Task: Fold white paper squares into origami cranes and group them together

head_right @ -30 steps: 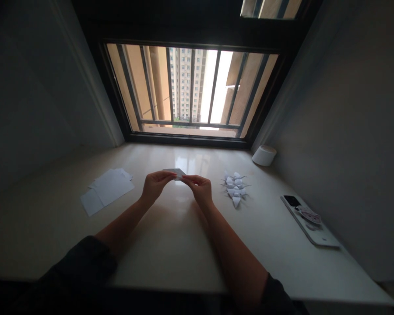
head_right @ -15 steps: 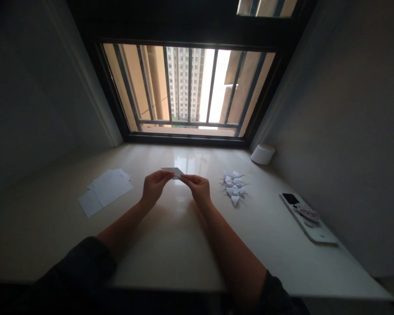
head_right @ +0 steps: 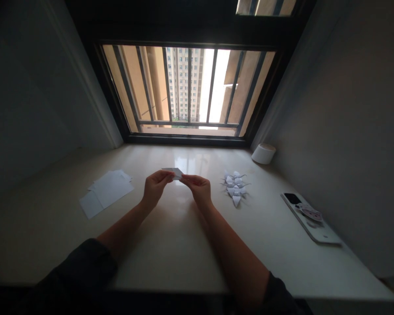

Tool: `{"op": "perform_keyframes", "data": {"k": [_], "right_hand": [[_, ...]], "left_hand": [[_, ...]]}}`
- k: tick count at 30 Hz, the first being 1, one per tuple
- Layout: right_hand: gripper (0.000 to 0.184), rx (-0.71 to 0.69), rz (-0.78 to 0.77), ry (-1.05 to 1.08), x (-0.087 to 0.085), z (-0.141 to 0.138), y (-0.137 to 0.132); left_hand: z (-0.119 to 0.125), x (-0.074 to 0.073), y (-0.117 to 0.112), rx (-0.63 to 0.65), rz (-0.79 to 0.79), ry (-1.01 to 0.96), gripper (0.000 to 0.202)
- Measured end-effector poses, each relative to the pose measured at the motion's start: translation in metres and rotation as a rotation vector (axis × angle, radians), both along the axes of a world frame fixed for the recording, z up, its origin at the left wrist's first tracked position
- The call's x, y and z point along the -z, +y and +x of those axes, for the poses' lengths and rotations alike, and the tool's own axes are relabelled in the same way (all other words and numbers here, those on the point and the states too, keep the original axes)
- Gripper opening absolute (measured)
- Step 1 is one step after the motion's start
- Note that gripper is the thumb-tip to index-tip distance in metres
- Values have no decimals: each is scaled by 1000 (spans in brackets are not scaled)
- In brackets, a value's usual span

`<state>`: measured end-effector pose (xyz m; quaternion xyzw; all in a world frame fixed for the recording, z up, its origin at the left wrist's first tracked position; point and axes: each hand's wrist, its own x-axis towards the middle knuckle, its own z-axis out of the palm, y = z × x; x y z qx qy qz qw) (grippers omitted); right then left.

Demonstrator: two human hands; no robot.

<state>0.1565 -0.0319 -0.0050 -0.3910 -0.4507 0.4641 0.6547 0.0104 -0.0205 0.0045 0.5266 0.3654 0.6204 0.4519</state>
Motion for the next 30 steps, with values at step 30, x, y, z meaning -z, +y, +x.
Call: {"op": "perform_keyframes", "data": {"k": [30], "right_hand": [[26, 18, -48, 41, -4, 1, 0]], "left_hand": [[2, 0, -3, -1, 16, 22, 22]]}}
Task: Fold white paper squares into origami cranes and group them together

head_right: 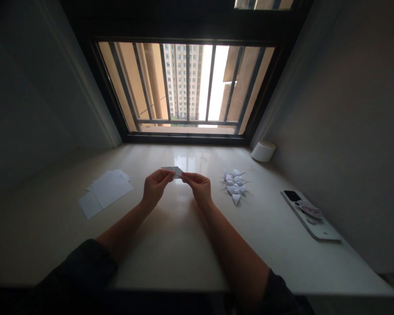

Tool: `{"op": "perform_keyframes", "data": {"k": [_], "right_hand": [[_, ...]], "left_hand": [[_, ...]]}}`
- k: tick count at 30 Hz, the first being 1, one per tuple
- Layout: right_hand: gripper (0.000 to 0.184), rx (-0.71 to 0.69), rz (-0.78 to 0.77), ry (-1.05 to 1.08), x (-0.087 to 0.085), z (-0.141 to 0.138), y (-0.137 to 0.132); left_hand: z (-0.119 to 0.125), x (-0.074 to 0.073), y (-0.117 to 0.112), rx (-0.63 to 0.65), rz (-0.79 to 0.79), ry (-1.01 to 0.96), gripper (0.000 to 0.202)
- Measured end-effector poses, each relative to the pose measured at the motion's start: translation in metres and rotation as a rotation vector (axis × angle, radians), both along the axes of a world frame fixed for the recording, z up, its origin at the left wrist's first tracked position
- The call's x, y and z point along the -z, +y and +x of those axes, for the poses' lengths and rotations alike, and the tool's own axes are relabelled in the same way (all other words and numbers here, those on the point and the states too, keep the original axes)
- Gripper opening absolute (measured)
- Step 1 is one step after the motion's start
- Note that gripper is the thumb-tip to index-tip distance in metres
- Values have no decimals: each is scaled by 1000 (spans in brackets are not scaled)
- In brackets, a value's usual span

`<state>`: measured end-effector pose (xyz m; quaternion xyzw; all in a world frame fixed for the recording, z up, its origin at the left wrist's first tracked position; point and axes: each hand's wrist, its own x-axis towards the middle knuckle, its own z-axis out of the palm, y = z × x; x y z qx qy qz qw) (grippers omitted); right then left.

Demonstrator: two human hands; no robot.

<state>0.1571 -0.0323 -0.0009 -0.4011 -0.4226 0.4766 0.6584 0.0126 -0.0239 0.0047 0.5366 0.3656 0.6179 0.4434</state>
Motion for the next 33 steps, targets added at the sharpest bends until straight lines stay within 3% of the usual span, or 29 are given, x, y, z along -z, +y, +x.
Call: {"op": "perform_keyframes", "data": {"k": [23, 28, 33], "right_hand": [[21, -8, 6, 36, 5, 1, 4], [23, -14, 17, 36, 6, -3, 1], [23, -22, 17, 40, 7, -5, -1]], "left_hand": [[1, 2, 0, 14, 35, 12, 20], [6, -3, -9, 74, 20, -70, 40], [10, -4, -12, 48, -18, -127, 50]]}}
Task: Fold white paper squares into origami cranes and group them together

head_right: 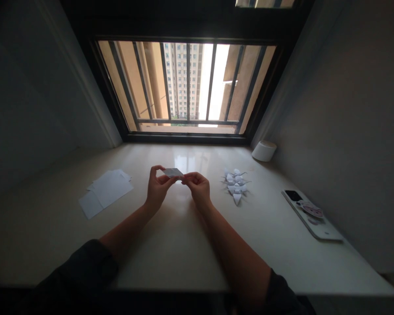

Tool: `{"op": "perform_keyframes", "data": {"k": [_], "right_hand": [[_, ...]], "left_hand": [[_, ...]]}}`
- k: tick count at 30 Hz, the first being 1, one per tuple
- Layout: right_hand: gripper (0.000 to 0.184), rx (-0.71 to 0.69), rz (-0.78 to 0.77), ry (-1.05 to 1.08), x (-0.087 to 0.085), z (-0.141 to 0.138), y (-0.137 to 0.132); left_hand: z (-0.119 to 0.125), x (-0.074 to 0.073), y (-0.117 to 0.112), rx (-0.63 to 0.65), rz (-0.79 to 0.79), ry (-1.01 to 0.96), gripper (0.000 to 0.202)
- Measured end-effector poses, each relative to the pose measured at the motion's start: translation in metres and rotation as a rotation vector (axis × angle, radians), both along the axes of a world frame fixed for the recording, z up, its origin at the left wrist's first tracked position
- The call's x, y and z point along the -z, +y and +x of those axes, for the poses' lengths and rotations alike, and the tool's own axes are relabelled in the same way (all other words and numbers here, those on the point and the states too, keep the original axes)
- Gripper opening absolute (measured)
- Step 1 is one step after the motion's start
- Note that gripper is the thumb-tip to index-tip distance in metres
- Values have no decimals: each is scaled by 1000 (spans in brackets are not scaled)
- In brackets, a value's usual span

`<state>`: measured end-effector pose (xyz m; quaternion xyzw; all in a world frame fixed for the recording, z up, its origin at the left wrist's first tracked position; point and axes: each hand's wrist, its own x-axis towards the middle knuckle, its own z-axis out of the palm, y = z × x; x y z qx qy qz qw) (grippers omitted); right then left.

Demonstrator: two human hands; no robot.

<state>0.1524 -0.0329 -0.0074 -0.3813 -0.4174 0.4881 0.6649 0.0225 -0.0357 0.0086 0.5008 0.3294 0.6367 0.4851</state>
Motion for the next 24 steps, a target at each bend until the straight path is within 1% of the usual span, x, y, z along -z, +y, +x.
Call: {"op": "perform_keyframes", "data": {"k": [6, 8, 14, 20, 24], "right_hand": [[24, 4, 8, -7, -1, 2, -1], [25, 11, 6, -5, -1, 3, -1], [34, 33, -3, 30, -2, 3, 1], [45, 49, -11, 14, -7, 4, 0], [52, 54, -15, -21, -6, 7, 1]], "left_hand": [[-2, 0, 2, -61, -58, 45, 56], [-3, 0, 3, -63, -89, 45, 58], [-2, -1, 5, 30, -207, -29, 61], [-3, -7, 4, 100, -257, -45, 61], [-5, -9, 4, 148, -301, -85, 66]]}}
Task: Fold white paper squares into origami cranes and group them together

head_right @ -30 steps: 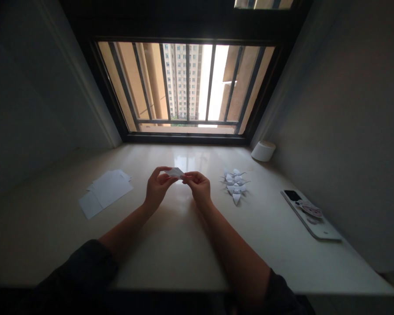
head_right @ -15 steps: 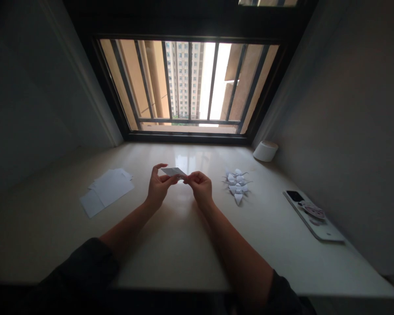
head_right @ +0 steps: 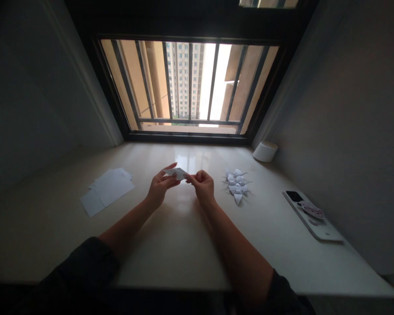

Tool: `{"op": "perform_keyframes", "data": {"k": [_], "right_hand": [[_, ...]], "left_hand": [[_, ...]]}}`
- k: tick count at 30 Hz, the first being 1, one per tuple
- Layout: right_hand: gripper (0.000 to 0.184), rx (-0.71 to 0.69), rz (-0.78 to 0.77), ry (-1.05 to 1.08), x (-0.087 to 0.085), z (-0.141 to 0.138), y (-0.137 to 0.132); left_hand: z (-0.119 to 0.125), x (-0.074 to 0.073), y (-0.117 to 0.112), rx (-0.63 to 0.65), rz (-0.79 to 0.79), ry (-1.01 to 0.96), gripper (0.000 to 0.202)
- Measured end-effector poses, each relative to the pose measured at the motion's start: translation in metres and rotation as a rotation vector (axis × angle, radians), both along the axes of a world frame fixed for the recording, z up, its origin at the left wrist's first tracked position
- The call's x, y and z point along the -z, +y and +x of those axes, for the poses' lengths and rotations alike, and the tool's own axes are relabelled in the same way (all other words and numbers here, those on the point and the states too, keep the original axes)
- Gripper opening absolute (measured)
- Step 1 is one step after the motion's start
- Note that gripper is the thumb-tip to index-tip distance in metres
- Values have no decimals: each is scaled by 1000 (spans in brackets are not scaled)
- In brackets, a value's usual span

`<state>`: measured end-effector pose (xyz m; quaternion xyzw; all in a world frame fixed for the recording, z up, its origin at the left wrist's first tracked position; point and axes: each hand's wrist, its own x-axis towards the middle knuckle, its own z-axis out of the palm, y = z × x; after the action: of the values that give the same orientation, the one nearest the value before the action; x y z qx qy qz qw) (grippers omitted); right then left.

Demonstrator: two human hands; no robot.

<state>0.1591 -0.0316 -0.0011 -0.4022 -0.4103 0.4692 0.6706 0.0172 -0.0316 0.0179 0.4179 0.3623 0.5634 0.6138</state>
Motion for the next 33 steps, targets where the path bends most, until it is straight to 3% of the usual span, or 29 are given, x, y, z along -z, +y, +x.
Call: {"op": "perform_keyframes", "data": {"k": [8, 13, 22, 27, 33], "right_hand": [[50, -26, -9, -31, 4, 4, 4], [45, -35, -13, -19, 5, 4, 4], [41, -124, 10, 4, 8, -4, 2], [43, -155, 23, 13, 12, -3, 6], [30, -175, 37, -70, 13, -2, 5]], "left_hand": [[-3, 7, 5, 38, -20, -38, 82], [-3, 7, 4, 34, 45, 58, 85], [-4, 13, 10, -104, 12, 159, 53], [-5, 15, 13, -150, 8, 120, 53], [-6, 14, 14, -154, 0, 126, 51]]}}
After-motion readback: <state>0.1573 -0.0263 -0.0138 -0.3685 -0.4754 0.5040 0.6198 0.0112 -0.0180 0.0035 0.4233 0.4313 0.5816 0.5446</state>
